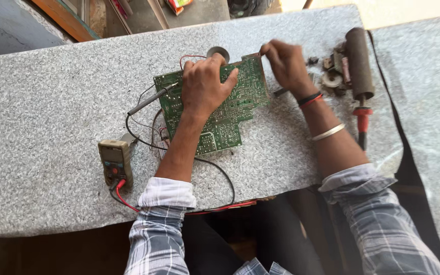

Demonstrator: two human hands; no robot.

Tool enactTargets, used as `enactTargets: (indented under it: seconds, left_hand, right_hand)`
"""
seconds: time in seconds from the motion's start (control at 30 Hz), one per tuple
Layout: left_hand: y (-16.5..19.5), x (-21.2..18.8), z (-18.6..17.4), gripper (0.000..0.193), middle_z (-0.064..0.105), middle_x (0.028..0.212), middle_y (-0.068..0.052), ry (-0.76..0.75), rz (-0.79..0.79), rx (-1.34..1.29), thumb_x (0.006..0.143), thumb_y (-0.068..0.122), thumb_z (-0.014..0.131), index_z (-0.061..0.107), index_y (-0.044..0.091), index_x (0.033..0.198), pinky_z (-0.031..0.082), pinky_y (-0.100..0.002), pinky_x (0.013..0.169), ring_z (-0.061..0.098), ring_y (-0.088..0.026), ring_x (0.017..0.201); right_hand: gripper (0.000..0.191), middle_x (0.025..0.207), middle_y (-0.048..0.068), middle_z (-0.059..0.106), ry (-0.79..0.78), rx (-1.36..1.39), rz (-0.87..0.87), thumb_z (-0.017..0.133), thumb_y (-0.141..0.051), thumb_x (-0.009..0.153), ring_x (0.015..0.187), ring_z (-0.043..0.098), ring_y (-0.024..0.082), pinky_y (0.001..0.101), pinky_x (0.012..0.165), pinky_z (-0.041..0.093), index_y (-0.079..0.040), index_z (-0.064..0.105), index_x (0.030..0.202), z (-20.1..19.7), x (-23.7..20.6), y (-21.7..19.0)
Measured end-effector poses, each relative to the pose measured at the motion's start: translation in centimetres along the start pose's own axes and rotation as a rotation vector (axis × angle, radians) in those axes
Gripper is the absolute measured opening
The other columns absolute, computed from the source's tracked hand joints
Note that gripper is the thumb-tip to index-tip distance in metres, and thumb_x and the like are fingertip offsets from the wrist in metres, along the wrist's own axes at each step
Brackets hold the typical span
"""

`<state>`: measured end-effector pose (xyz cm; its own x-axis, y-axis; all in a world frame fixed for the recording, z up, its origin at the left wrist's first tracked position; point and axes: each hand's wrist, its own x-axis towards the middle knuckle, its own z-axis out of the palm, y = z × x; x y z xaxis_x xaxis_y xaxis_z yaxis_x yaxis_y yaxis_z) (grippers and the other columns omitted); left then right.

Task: The person uses a soldering iron and a multimeter to work on a green circuit board. They repeatedly heat and remove small components, then place them on the table, while occasionally checking connections with the multimeter probes.

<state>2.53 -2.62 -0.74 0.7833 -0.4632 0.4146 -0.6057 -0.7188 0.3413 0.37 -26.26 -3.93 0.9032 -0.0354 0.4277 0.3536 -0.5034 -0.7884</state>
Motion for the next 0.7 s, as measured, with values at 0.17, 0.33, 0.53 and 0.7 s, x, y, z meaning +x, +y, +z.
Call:
enactTargets:
  seconds: [0.17,0.33,0.53,0.7]
  left_hand:
    - [-0.1,0.3,0.6,0.035,0.075,0.079,-0.012,0.024,0.005,0.01,0.089,0.042,0.077,0.069,0.007,0.094,0.045,-0.043,0.086,0.071,-0.029,0.075]
    - [0.6,0.9,-0.1,0.036,0.075,0.082,-0.015,0.094,0.005,0.041,0.086,0.042,0.077,0.069,0.007,0.092,0.048,-0.044,0.084,0.071,-0.033,0.076]
    - [3.0,-0.5,-1.0,0.034,0.075,0.08,-0.015,0.108,-0.013,0.004,0.09,0.043,0.075,0.071,0.009,0.092,0.049,-0.046,0.086,0.071,-0.034,0.077]
    - [5.0,-1.7,-1.1,0.035,0.074,0.078,-0.012,0.06,0.085,0.044,0.09,0.044,0.074,0.069,0.009,0.093,0.049,-0.048,0.089,0.072,-0.029,0.073]
  right_hand:
    - [0.04,0.061,0.007,0.062,0.027,-0.19,0.079,0.074,-0.036,0.1,0.053,0.052,0.012,0.0317,0.048,0.04,0.002,0.072,0.089,0.9,-1.5,-2.7]
    - [0.048,0.061,0.009,0.063,0.087,-0.178,0.227,0.069,-0.04,0.104,0.053,0.053,0.014,0.0364,0.049,0.041,0.001,0.068,0.078,1.6,-3.0,-6.6]
    - [0.047,0.062,0.012,0.064,0.217,-0.143,0.16,0.064,-0.036,0.106,0.054,0.061,0.02,0.0381,0.051,0.044,0.001,0.063,0.077,0.8,-7.0,-9.5]
    - [0.037,0.066,0.014,0.064,0.278,-0.205,0.126,0.064,-0.031,0.105,0.056,0.061,0.023,0.039,0.054,0.045,0.001,0.069,0.088,0.2,-10.3,-10.8]
